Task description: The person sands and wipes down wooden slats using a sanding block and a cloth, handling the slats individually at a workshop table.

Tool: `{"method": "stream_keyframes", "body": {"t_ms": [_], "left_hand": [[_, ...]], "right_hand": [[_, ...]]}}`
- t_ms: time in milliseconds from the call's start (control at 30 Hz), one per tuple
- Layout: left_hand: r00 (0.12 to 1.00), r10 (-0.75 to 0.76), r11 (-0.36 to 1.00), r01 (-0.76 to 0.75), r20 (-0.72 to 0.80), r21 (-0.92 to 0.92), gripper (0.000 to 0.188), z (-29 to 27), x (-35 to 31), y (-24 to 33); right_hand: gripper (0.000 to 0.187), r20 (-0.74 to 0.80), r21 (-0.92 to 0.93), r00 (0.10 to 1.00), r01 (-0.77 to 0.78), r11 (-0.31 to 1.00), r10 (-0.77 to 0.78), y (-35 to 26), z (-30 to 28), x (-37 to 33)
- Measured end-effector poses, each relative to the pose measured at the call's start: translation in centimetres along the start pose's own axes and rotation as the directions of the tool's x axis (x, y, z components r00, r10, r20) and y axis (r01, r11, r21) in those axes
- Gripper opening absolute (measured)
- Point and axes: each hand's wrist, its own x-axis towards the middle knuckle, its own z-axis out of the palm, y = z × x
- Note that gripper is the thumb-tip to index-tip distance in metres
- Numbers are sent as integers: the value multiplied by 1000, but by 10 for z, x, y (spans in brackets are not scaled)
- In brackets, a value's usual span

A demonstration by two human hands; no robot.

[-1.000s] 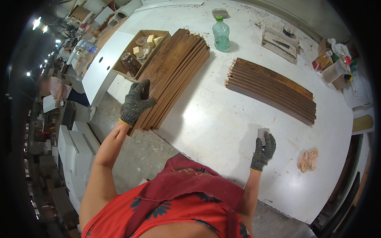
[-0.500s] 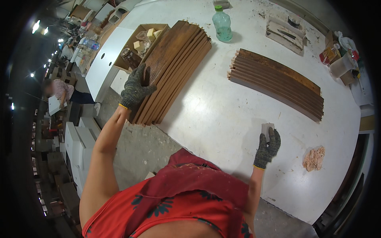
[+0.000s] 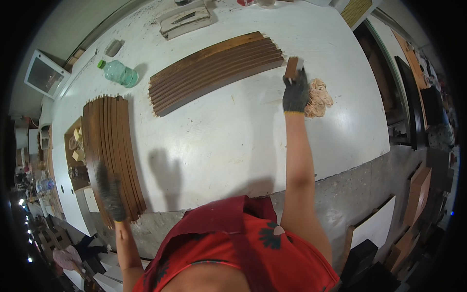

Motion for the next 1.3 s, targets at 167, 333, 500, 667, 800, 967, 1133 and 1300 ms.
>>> {"method": "stream_keyframes", "body": {"t_ms": [167,333,500,667,800,967,1133,1300], "left_hand": [[930,40,981,-107,365,164,55,71,-8,-32],[851,59,987,-127,522,96,58,131,-9,-22],[768,313,875,-462,558,146,68,179,25,10],[551,538,650,-753,638,102,78,234,65,44],[387,100,712,-671,917,205,63,248,81,98],[446,334,711,-698,830,89,48,212,78,114],[701,414,898,-420,582,-132,45,151,65,148],[775,508,859,-490,377,-149,51,113,42,159]], "right_hand": [[45,65,61,983,-173,983,169,2,14,58],[43,80,72,968,-242,968,236,-11,8,66],[44,169,174,974,-182,968,153,-36,18,14],[49,354,245,931,-178,953,82,-65,54,-91],[79,379,78,922,-122,989,84,-58,78,-148],[69,401,92,904,120,988,-147,-101,124,-189],[59,477,-365,735,665,652,-482,-125,176,-233],[58,688,-203,414,899,389,-596,-110,236,-279]]}}
